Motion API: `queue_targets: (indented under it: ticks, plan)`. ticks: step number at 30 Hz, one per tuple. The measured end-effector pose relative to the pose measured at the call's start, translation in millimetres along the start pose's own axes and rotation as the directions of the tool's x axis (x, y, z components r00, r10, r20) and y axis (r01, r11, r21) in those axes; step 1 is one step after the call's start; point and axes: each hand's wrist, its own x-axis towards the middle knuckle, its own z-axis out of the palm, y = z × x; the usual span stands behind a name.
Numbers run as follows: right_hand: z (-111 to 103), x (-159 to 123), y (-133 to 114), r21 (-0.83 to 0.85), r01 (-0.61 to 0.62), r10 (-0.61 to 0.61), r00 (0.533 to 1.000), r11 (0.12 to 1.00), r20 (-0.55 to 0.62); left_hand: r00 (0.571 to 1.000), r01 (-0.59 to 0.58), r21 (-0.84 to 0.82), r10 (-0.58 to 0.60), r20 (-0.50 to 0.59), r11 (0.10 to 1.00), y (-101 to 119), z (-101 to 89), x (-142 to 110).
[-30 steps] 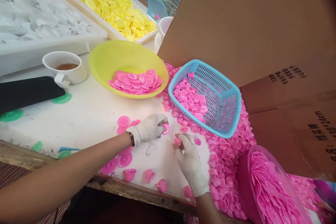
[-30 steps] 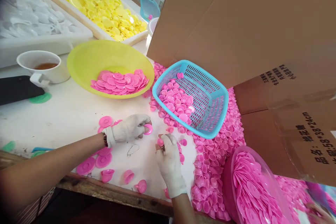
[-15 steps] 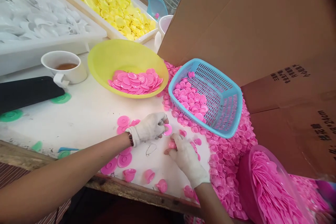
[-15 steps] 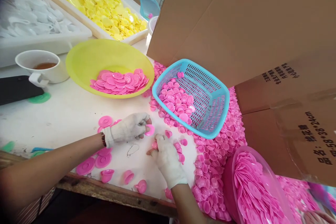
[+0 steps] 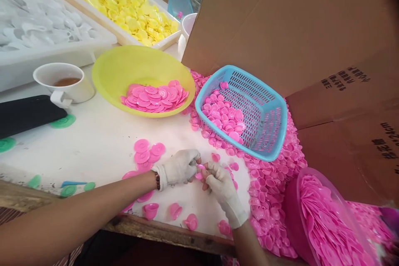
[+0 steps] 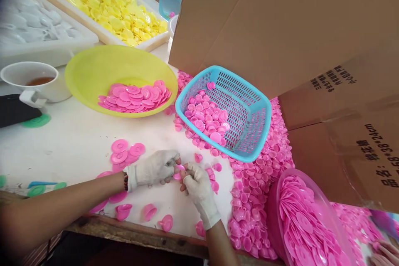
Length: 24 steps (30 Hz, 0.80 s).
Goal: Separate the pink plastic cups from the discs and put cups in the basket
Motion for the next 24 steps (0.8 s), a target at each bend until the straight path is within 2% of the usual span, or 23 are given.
queue_targets:
  ticks: [4, 7, 12, 16, 18, 22, 24]
  plan:
    - [0.0, 3.7, 4.2, 0.128, -0.101, 0.091, 0.992, 0.987, 0.087, 0.982, 0.166, -0.036, -0.162, 0.099, 0.985, -5.9, 0.0, 6.0]
    - [-2.4, 7.4, 4.4, 0.162, -0.163, 0.142, 0.981, 0.973, 0.134, 0.973, 0.197, -0.044, -0.190, 0.134, 0.979, -6.0, 0.1, 10.6]
    - [-8.9, 15.3, 2.2, 0.050, -0.211, 0.196, 0.955, 0.976, 0.222, 0.983, 0.130, -0.005, -0.128, 0.135, 0.991, -1.7, 2.7, 17.0]
    - [-14.9, 19.0, 2.2, 0.063, -0.220, 0.189, 0.929, 0.973, 0.319, 0.983, 0.127, 0.019, -0.128, 0.130, 0.992, 3.4, 0.7, 13.4]
    - [-15.3, 19.7, 3.1, 0.047, -0.232, 0.206, 0.926, 0.971, 0.318, 0.989, 0.068, 0.067, -0.076, 0.129, 0.995, 3.2, -1.7, 9.9]
    - [-11.2, 20.2, 5.2, 0.028, -0.251, 0.232, 0.928, 0.968, 0.292, 0.992, -0.118, 0.256, 0.102, 0.074, 0.959, -2.2, -3.9, 8.3]
    - [-8.9, 20.4, 5.4, 0.037, -0.249, 0.228, 0.929, 0.968, 0.292, 0.988, -0.155, 0.293, 0.141, 0.068, 0.944, -5.8, -2.1, 10.9]
